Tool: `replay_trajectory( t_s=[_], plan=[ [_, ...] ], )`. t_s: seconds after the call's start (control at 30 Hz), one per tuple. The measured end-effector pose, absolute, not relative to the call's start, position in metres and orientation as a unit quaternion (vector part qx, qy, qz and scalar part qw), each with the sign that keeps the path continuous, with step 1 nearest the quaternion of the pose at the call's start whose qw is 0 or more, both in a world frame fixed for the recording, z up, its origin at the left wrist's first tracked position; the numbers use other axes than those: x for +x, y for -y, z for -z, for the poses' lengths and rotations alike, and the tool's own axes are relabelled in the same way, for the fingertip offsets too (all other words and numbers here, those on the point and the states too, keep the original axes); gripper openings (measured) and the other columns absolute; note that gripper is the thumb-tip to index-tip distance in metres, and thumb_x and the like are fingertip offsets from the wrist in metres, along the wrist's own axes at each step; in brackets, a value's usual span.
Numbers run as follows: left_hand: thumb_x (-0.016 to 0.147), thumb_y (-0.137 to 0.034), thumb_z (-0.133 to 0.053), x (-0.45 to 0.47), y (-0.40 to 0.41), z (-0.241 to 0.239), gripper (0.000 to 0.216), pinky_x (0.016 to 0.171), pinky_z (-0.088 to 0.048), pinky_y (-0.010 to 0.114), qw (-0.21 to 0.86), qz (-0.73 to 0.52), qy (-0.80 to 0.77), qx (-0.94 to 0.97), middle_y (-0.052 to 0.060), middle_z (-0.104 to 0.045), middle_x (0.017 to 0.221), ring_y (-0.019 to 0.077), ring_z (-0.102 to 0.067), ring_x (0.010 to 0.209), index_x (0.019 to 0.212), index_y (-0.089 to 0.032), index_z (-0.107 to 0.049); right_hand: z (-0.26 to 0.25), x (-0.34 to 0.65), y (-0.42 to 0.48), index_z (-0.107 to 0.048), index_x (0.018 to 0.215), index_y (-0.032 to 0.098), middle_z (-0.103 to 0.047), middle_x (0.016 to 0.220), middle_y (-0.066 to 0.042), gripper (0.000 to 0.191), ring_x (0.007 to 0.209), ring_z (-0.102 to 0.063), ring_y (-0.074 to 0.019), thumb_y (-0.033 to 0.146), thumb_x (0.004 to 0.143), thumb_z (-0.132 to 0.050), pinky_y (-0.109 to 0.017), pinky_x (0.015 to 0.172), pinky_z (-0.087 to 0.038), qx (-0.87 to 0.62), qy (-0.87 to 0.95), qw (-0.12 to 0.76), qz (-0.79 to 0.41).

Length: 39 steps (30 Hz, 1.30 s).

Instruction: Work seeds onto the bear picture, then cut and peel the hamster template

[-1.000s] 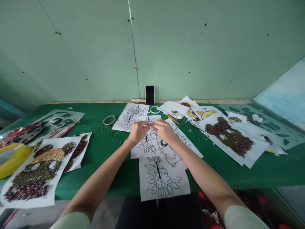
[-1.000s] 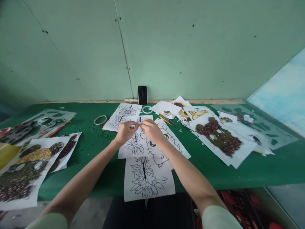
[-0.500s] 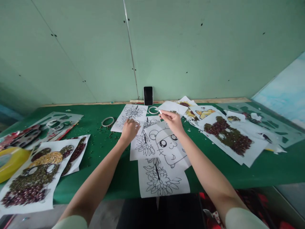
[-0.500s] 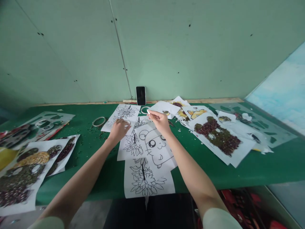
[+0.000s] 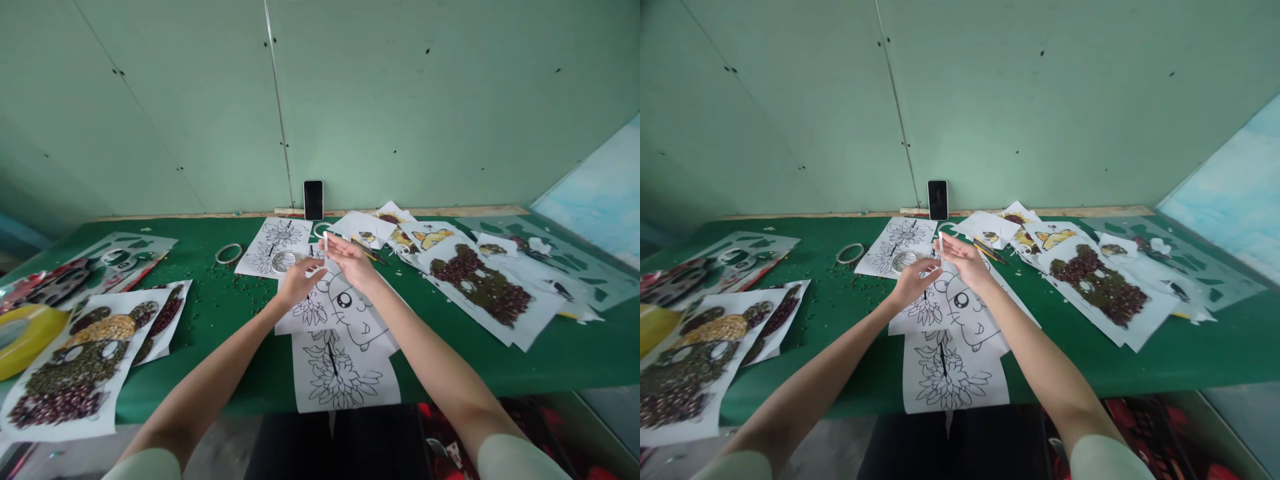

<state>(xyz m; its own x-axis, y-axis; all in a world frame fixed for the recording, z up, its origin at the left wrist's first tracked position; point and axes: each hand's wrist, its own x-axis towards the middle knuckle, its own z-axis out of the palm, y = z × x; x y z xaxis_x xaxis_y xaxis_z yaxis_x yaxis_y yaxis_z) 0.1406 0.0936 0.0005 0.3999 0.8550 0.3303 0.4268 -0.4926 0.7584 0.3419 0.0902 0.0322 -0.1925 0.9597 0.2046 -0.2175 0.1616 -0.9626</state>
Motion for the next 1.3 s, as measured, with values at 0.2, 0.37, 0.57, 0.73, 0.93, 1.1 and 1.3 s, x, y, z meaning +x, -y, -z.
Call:
replay_trajectory(
  t_s=[0.2,0.37,0.57,0.73,0.93,1.1,1.3],
  plan=[
    [0.102,-0.041,-0.071,0.141,-0.098,0.007,0.020,0.089,-0.065,0.038,0.335,-0.366,-0.420,0.760,0.006,-0.082,0.104,0.0208,-0.075,0.094,0.100,-0.023,-0.077,-0.032,0.343,-0.091,-0.068,0.156,0.029,-0.077,0.142,-0.012,0.074,0.137,-0.068,-0.0345,0.052,0.088,-0.083,-0.053,0.117,-0.057,-0.354,0.547,0.528,-0.545],
    [0.104,-0.039,-0.065,0.140,-0.101,0.007,0.019,0.090,-0.064,0.037,0.349,-0.354,-0.403,0.768,0.007,-0.080,0.106,0.0215,-0.075,0.099,0.098,-0.022,-0.073,-0.030,0.349,-0.096,-0.067,0.156,0.031,-0.074,0.145,-0.012,0.070,0.135,-0.070,-0.0356,0.062,0.093,-0.073,-0.053,0.111,-0.059,-0.368,0.549,0.540,-0.522],
    [0.105,-0.034,-0.065,0.138,-0.095,0.011,0.023,0.112,-0.054,0.053,0.202,-0.265,-0.401,0.853,0.012,-0.075,0.131,0.0325,-0.067,0.128,0.124,-0.023,-0.071,-0.030,0.364,-0.105,-0.069,0.151,0.030,-0.071,0.149,-0.012,0.068,0.132,-0.071,-0.0346,0.059,0.090,-0.073,-0.053,0.110,-0.060,-0.357,0.522,0.574,-0.520],
    [0.111,-0.036,-0.057,0.132,-0.098,0.020,0.040,0.125,-0.043,0.057,0.177,-0.191,-0.399,0.879,0.015,-0.063,0.158,0.0358,-0.056,0.147,0.147,-0.023,-0.064,-0.027,0.389,-0.118,-0.064,0.156,0.034,-0.063,0.159,-0.007,0.068,0.130,-0.072,-0.0308,0.056,0.093,-0.060,-0.048,0.108,-0.061,-0.396,0.479,0.650,-0.438],
    [0.103,-0.036,-0.070,0.125,-0.111,0.031,0.051,0.127,-0.042,0.056,0.184,-0.193,-0.434,0.861,0.016,-0.059,0.163,0.0388,-0.051,0.154,0.152,-0.023,-0.063,-0.018,0.411,-0.129,-0.060,0.160,0.043,-0.050,0.170,-0.001,0.068,0.121,-0.075,-0.0266,0.045,0.092,-0.059,-0.046,0.107,-0.061,-0.420,0.464,0.716,-0.309],
    [0.100,-0.028,-0.073,0.118,-0.117,0.033,0.057,0.125,-0.041,0.062,0.171,-0.197,-0.487,0.834,0.016,-0.063,0.159,0.0411,-0.053,0.151,0.156,-0.023,-0.060,-0.009,0.413,-0.134,-0.057,0.163,0.043,-0.049,0.170,-0.004,0.067,0.109,-0.079,-0.0234,0.050,0.097,-0.053,-0.047,0.104,-0.064,-0.434,0.482,0.728,-0.225],
    [0.104,-0.025,-0.067,0.098,-0.130,0.023,0.047,0.124,-0.043,0.059,0.161,-0.191,-0.507,0.825,0.017,-0.065,0.157,0.0405,-0.053,0.150,0.151,-0.022,-0.065,-0.005,0.403,-0.132,-0.061,0.160,0.041,-0.053,0.169,-0.003,0.067,0.113,-0.080,-0.0272,0.046,0.093,-0.061,-0.048,0.105,-0.065,-0.417,0.476,0.728,-0.266]
  ],
)
